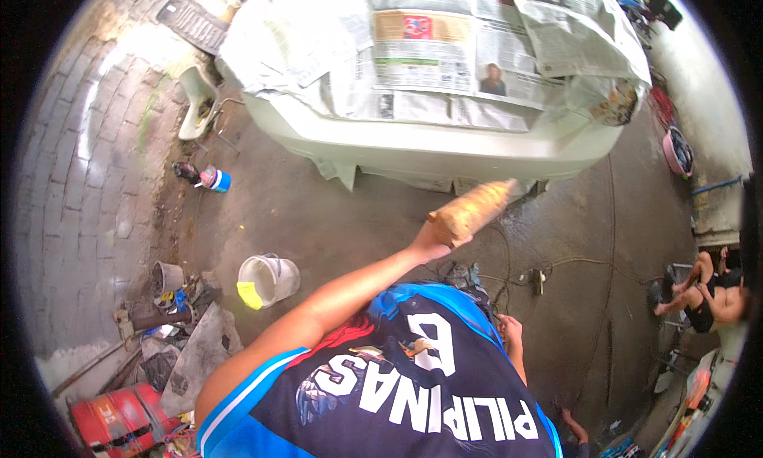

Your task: The person uses a handheld spray gun to apply paint to the front bumper of a car that is masked with newspaper and tape. The person moves around the bumper, spraying different sections while another person sits nearby.

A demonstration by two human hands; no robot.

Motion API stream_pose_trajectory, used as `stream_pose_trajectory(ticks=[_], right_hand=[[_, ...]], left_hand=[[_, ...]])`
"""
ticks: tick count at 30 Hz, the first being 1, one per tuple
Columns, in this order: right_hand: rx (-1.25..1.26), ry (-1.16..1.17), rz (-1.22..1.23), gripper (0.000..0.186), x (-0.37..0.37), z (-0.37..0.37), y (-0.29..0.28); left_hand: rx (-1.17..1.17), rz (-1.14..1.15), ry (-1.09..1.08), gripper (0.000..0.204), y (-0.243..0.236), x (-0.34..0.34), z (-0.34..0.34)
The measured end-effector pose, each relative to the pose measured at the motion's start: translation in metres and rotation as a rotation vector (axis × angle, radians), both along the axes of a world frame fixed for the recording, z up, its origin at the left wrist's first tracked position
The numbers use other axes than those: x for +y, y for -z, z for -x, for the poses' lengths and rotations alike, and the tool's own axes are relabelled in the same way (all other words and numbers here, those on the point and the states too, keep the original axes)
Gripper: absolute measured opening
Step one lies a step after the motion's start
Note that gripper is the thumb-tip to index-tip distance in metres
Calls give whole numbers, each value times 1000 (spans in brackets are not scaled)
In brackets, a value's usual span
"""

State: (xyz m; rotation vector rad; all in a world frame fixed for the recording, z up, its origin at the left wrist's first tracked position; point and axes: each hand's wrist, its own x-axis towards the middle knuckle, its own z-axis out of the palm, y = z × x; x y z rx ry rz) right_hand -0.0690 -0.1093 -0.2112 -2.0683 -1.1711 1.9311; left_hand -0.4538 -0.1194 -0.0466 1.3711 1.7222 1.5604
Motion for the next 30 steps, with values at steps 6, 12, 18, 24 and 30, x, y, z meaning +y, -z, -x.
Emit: stream_pose_trajectory(ticks=[6,12,18,24,30], right_hand=[[85,-128,-97,19,-51,31,19],[126,-214,-168,18,-67,59,28],[110,-332,-179,28,-55,110,0],[150,-291,-247,23,-65,119,-4],[17,-156,-155,22,-85,68,3]], left_hand=[[-753,409,-475,17,17,-120,130],[-697,24,-845,17,-21,-190,232],[-407,-79,-855,22,-39,-202,269],[-615,327,-812,20,-11,-192,220],[-341,354,-343,22,35,-172,146]])
